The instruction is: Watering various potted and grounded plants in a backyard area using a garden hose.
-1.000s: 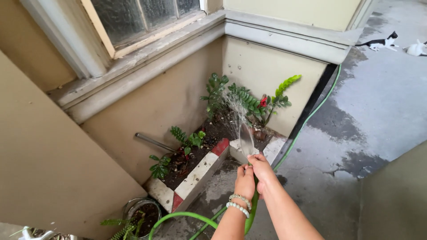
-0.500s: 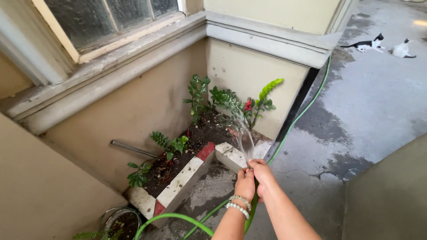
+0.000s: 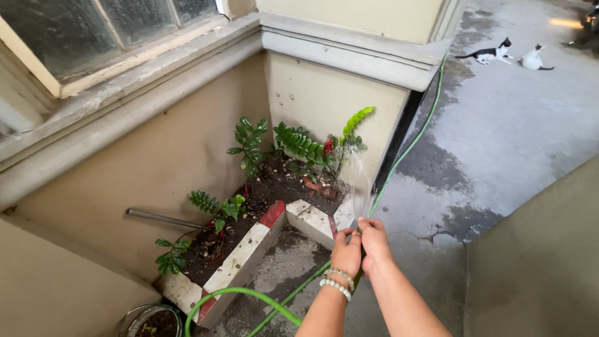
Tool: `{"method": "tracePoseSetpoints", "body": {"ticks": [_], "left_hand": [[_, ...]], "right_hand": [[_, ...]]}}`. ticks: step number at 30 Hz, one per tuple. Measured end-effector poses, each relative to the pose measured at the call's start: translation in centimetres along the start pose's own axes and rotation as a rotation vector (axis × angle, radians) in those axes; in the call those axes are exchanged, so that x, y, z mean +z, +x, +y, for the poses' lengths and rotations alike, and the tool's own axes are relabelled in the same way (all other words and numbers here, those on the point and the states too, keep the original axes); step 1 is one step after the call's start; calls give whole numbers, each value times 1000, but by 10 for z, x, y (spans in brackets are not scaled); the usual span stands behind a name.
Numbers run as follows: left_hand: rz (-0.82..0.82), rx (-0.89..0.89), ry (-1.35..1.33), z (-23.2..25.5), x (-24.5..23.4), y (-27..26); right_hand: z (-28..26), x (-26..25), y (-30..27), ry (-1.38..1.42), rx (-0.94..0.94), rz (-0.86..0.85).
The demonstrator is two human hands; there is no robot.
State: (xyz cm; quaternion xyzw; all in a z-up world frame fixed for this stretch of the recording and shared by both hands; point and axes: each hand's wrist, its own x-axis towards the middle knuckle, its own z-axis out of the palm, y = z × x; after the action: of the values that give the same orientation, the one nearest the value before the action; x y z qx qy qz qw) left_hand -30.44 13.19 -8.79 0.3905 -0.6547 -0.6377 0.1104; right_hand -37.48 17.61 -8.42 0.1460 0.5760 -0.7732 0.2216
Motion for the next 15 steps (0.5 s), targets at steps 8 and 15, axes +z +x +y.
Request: {"method": "tracePoseSetpoints", "body": {"ticks": [8,15], "left_hand": [[-22,47,-72,19,-8,-10],[-69,-27,-99,-28,-17,26]], "right_hand": [[-11,9,-12,64,-103,-12],[9,25,-10,-10,139,32]]}}
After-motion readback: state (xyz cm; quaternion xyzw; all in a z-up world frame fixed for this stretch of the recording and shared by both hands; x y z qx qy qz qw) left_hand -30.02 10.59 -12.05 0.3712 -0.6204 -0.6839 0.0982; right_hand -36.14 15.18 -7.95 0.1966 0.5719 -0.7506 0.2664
